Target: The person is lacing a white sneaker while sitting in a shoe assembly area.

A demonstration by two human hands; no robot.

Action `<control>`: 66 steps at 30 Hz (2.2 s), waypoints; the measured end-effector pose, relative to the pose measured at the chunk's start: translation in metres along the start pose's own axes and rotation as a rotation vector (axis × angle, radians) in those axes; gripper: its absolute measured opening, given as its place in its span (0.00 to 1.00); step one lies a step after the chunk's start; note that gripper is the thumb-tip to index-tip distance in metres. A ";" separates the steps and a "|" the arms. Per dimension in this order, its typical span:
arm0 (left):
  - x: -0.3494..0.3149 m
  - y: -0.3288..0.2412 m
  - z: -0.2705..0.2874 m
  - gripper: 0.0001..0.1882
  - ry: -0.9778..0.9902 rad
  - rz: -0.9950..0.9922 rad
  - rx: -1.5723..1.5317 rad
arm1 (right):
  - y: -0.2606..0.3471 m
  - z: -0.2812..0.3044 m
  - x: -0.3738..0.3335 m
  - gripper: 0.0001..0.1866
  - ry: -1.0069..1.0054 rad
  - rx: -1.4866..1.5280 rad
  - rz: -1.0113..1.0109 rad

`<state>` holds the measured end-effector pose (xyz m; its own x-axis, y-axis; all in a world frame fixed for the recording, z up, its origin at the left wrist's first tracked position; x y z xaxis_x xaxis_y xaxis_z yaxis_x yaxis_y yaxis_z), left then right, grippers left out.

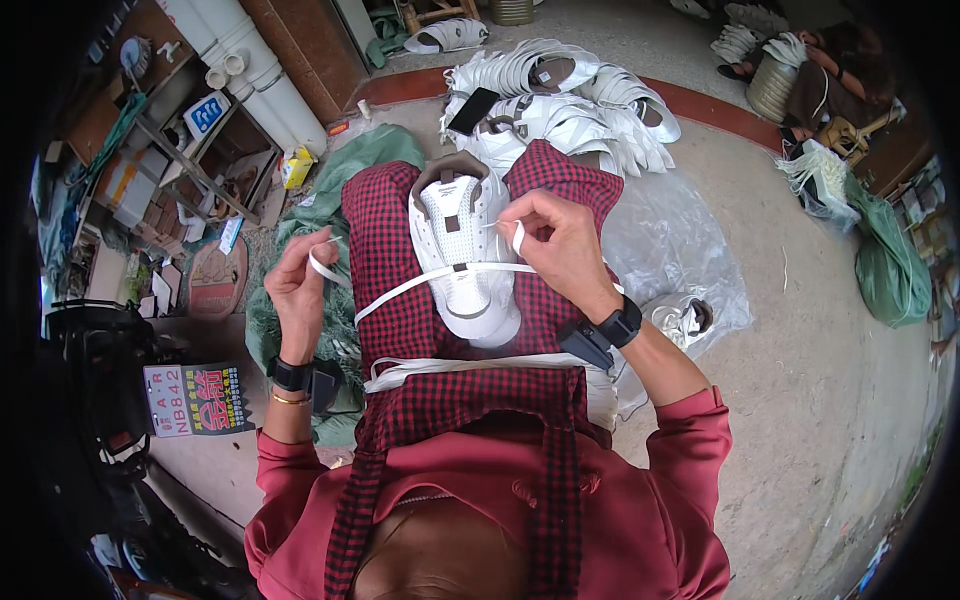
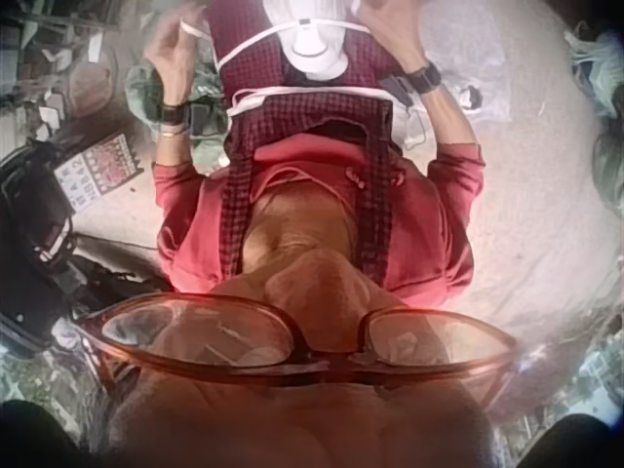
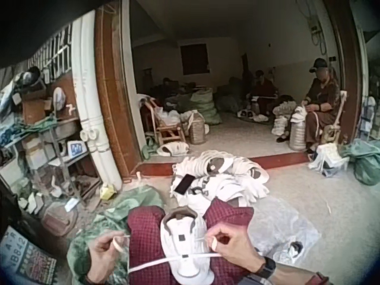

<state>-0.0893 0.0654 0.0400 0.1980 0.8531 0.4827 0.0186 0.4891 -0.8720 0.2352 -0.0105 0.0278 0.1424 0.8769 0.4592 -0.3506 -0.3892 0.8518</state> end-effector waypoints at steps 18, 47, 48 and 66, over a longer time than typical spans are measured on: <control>-0.037 0.022 -0.080 0.09 0.155 0.071 -0.208 | 0.013 -0.029 -0.009 0.08 0.172 -0.202 -0.192; -0.002 -0.011 -0.084 0.21 0.481 -0.079 0.394 | 0.031 -0.021 0.009 0.24 0.492 -0.353 -0.119; 0.002 -0.018 -0.086 0.24 0.529 -0.375 0.580 | 0.034 -0.019 0.014 0.24 0.487 -0.355 -0.115; 0.062 -0.014 -0.086 0.08 1.104 -0.251 0.639 | 0.030 -0.018 0.057 0.14 0.910 -0.584 0.459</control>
<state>0.0066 0.0961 0.0750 0.9603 0.2764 0.0381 -0.2343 0.8731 -0.4275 0.2165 0.0329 0.0756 -0.7389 0.6586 0.1424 -0.6020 -0.7401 0.2999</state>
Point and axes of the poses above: each hand's wrist, its own x-axis towards the middle knuckle, its own z-axis out of the back of the hand, y = z × x, the point moved 2 cm from there along x, towards the middle knuckle, and after that the axes turned 4 degrees about -x, right-handed, at the moved point
